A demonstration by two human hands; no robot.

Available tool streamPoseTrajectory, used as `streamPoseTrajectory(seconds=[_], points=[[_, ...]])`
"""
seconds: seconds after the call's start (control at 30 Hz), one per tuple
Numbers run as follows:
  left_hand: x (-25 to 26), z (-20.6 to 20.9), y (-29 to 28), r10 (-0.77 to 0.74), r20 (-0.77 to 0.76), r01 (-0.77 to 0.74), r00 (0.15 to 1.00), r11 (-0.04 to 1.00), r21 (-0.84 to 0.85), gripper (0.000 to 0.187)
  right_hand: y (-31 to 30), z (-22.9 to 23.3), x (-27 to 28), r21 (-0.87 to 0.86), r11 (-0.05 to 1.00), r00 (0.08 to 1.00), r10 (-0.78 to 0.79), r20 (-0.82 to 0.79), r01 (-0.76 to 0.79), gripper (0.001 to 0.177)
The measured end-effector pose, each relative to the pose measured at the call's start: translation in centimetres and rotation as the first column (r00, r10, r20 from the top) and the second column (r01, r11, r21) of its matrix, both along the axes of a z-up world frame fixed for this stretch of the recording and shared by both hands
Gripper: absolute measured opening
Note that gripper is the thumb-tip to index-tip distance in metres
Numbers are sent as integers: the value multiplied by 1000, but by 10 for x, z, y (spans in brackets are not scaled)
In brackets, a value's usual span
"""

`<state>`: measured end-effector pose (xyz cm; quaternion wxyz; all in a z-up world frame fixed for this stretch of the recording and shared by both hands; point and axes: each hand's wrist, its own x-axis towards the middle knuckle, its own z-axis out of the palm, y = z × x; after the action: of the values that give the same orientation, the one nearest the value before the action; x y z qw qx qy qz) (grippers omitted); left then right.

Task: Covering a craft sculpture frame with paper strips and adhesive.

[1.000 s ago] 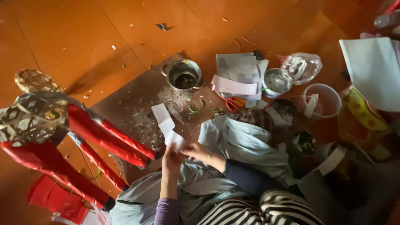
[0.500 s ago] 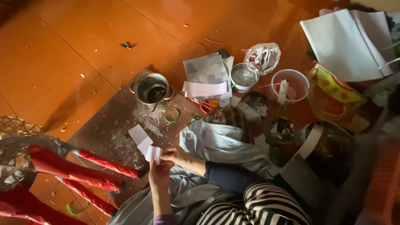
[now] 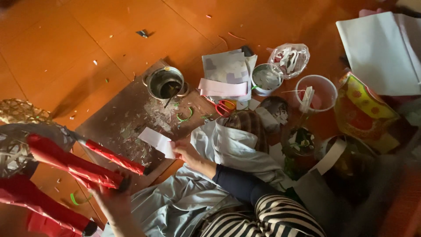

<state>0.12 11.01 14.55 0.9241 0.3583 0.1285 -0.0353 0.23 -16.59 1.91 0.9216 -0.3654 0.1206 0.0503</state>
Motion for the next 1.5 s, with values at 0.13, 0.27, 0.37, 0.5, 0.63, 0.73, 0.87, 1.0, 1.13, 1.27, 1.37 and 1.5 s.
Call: streamPoseTrajectory(seconds=[0.13, 0.27, 0.37, 0.5, 0.63, 0.73, 0.87, 1.0, 1.13, 1.27, 1.37, 1.5], points=[[-12, -23, 5, 35, 111, -77, 993, 910, 407, 54, -7, 13, -5, -9, 999, 999, 43, 8, -43, 26], [-40, -30, 0, 61, 72, -86, 996, 900, 427, 42, -15, -2, -11, -6, 996, 993, 85, 85, -84, 20], [-63, -53, 7, 23, -8, -17, 1000, 886, 463, 33, -20, 28, -17, 18, 990, 985, 136, 103, -139, 20], [-81, 17, -37, -101, -17, 89, 995, 769, 633, 46, -30, 13, -13, -17, 977, 968, 215, 133, -215, 22], [-84, 14, -40, -117, -32, 113, 993, 799, 590, 50, -33, 64, -3, -41, 964, 955, 267, 128, -264, 24], [-79, 1, -30, -215, 35, 172, 976, 859, 482, 57, -24, 109, 10, -109, 946, 939, 318, 129, -305, 24], [-50, -18, -16, -274, 86, 240, 958, 928, 286, 70, -9, 105, 38, -59, 941, 892, 336, 304, -334, 17], [-8, -2, -23, -478, 33, 479, 878, 877, -42, 90, 21, 137, 60, -130, 929, 905, 367, 215, -346, 15], [27, -44, -47, -600, -27, 258, 799, 383, -887, 74, 39, 159, 64, -193, 924, 921, 361, 147, -331, 22], [49, -24, -69, -350, 71, 269, 934, 557, -786, 70, 26, 152, 64, -264, 892, 876, 427, 223, -368, 17], [62, -13, -70, -120, 156, 195, 980, 704, -683, 66, 3, 143, 65, -293, 893, 870, 417, 262, -341, 7], [109, -103, -54, 63, 389, 234, 919, 707, -668, 28, 11, 235, 67, -334, 893, 883, 394, 256, -301, 10]])
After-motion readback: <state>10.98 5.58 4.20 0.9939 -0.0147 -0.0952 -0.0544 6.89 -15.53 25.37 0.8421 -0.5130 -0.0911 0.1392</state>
